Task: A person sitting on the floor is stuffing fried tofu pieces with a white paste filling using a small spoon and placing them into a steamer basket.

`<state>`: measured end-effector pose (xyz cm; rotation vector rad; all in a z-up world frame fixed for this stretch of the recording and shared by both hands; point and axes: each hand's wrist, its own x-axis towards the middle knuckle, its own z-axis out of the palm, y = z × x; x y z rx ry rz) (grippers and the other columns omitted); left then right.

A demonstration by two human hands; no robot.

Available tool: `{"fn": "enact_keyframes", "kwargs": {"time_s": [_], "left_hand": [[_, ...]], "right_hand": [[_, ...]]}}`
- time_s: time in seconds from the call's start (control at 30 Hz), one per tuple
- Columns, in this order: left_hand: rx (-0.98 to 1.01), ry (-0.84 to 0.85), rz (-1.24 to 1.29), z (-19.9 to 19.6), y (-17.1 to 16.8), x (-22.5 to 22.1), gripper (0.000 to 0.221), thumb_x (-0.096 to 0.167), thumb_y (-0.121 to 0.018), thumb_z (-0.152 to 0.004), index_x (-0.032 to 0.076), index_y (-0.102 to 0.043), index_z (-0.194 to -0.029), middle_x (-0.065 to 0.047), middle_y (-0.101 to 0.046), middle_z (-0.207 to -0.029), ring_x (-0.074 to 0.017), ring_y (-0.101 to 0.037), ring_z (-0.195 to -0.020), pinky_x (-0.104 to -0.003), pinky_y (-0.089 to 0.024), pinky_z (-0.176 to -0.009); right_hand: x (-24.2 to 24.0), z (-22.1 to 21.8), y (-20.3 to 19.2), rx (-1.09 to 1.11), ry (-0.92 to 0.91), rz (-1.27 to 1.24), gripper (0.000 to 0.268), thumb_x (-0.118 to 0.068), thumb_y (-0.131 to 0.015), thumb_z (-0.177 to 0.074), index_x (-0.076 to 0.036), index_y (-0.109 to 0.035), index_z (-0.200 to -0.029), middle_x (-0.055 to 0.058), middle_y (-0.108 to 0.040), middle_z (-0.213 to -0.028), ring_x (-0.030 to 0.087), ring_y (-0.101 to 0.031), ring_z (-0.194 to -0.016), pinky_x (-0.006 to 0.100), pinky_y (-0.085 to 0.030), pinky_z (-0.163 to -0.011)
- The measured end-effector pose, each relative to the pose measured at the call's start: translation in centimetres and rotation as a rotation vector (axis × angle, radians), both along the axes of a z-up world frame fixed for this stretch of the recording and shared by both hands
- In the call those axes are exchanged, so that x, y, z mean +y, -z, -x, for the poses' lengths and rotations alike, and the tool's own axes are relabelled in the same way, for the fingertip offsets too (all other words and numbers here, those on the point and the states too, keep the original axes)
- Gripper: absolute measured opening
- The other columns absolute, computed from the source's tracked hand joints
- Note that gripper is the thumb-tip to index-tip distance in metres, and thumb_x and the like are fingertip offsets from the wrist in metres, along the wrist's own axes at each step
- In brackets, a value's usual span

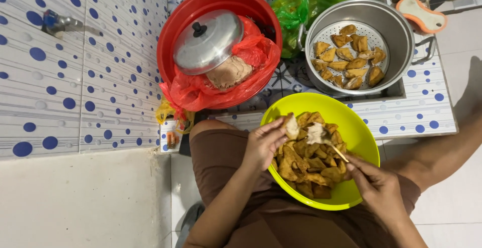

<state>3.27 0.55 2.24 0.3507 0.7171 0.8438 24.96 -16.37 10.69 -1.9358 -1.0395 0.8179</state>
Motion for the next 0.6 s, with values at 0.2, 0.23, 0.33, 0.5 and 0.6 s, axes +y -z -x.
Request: {"fn": "enact_keyframes", "kwargs": {"time_s": [0.2,0.23,0.33,0.5,0.6], "left_hand": [[0.164,0.118,-0.106,-0.1,-1.9,-0.9,0.045,-0.007,-0.070,-0.088,-0.009,-0.064,-0.132,-0.024,-0.069,-0.128,-0.0222,-0.071,-0.096,-0.030,-0.060,-0.089],[0.140,0.135,-0.117,0.0,-1.9,-1.0,0.042,-0.008,-0.070,-0.088,-0.008,-0.066,-0.130,-0.021,-0.070,-0.122,-0.0194,-0.070,-0.093,-0.027,-0.060,-0.086],[0.119,0.169,-0.120,0.1,-1.7,-1.1,0.039,-0.009,-0.072,-0.088,-0.007,-0.068,-0.127,-0.017,-0.071,-0.116,-0.0165,-0.069,-0.090,-0.024,-0.059,-0.083],[0.176,0.241,-0.094,-0.1,-1.5,-1.3,0.040,-0.008,-0.073,-0.087,-0.005,-0.069,-0.127,-0.017,-0.074,-0.114,-0.0152,-0.070,-0.087,-0.023,-0.059,-0.079],[0.135,0.232,-0.054,-0.1,-0.7,-1.4,0.039,-0.009,-0.072,-0.086,-0.006,-0.068,-0.125,-0.018,-0.071,-0.127,-0.0173,-0.071,-0.093,-0.024,-0.060,-0.083]], "right_hand": [[0.7,0.2,0.4,0.124,0.009,0.150,0.035,0.000,-0.070,-0.088,-0.007,-0.079,-0.121,0.010,-0.078,-0.065,0.015,-0.063,-0.054,0.023,-0.047,-0.052],[0.7,0.2,0.7,0.153,0.012,0.189,0.033,0.002,-0.069,-0.088,-0.005,-0.079,-0.119,0.010,-0.082,-0.077,0.016,-0.065,-0.057,0.024,-0.050,-0.056],[0.8,-0.2,1.2,0.168,0.009,0.253,0.030,0.001,-0.070,-0.088,-0.004,-0.082,-0.115,0.012,-0.083,-0.077,0.017,-0.064,-0.056,0.025,-0.049,-0.054],[1.1,-0.8,1.5,0.219,0.008,0.333,0.027,-0.001,-0.072,-0.088,-0.002,-0.084,-0.112,0.016,-0.079,-0.061,0.020,-0.066,-0.053,0.027,-0.051,-0.052],[1.5,-1.2,-0.3,0.275,0.016,0.476,0.030,0.002,-0.071,-0.090,-0.004,-0.085,-0.116,0.021,-0.079,-0.064,0.022,-0.065,-0.057,0.029,-0.047,-0.052]]}}
